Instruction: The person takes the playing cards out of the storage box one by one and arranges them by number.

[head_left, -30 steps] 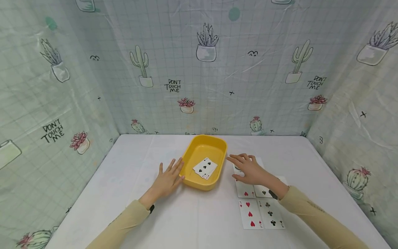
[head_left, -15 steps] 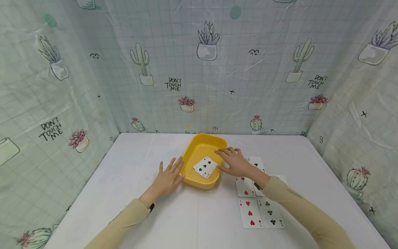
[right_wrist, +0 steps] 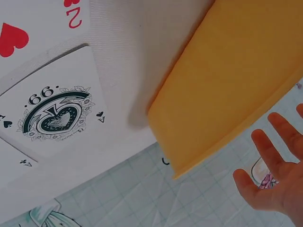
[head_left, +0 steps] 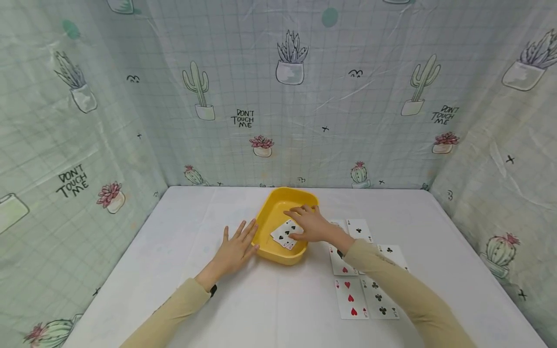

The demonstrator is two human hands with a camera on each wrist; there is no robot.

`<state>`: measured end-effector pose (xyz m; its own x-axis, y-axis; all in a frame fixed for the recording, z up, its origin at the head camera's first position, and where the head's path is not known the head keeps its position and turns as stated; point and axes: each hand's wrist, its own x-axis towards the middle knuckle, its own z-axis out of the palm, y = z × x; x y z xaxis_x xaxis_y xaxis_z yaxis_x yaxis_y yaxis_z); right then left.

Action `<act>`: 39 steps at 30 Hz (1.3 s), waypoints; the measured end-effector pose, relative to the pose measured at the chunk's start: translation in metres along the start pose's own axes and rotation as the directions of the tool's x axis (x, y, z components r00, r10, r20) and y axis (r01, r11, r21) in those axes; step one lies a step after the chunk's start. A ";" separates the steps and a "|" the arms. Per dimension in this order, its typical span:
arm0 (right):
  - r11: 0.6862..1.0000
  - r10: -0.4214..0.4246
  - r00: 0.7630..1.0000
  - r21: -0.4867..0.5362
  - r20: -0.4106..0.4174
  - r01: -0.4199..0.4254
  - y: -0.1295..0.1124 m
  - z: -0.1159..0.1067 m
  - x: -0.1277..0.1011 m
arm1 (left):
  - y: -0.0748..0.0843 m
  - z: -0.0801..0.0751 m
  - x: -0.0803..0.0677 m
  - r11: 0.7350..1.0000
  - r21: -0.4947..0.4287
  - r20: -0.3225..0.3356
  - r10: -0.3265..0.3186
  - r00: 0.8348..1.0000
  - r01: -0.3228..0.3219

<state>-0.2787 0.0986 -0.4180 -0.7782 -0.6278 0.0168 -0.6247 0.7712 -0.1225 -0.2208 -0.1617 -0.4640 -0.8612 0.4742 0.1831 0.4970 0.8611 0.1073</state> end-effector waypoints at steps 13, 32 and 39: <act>0.988 0.108 0.989 -0.121 0.104 -0.095 -0.011 0.019 0.022 | 0.003 -0.003 -0.001 1.000 -0.008 0.010 -0.012 1.000 0.012; 0.976 0.202 0.955 -0.127 0.216 -0.177 -0.021 0.041 0.036 | 0.004 -0.003 -0.002 1.000 -0.002 -0.001 -0.009 1.000 0.009; 0.964 0.248 0.936 -0.155 0.248 -0.215 -0.021 0.038 0.036 | 0.004 -0.003 -0.001 1.000 -0.005 0.000 -0.012 1.000 0.012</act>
<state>-0.2910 0.0556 -0.4524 -0.8678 -0.4227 -0.2611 -0.4454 0.8948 0.0317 -0.2173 -0.1594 -0.4606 -0.8671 0.4636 0.1822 0.4869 0.8660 0.1140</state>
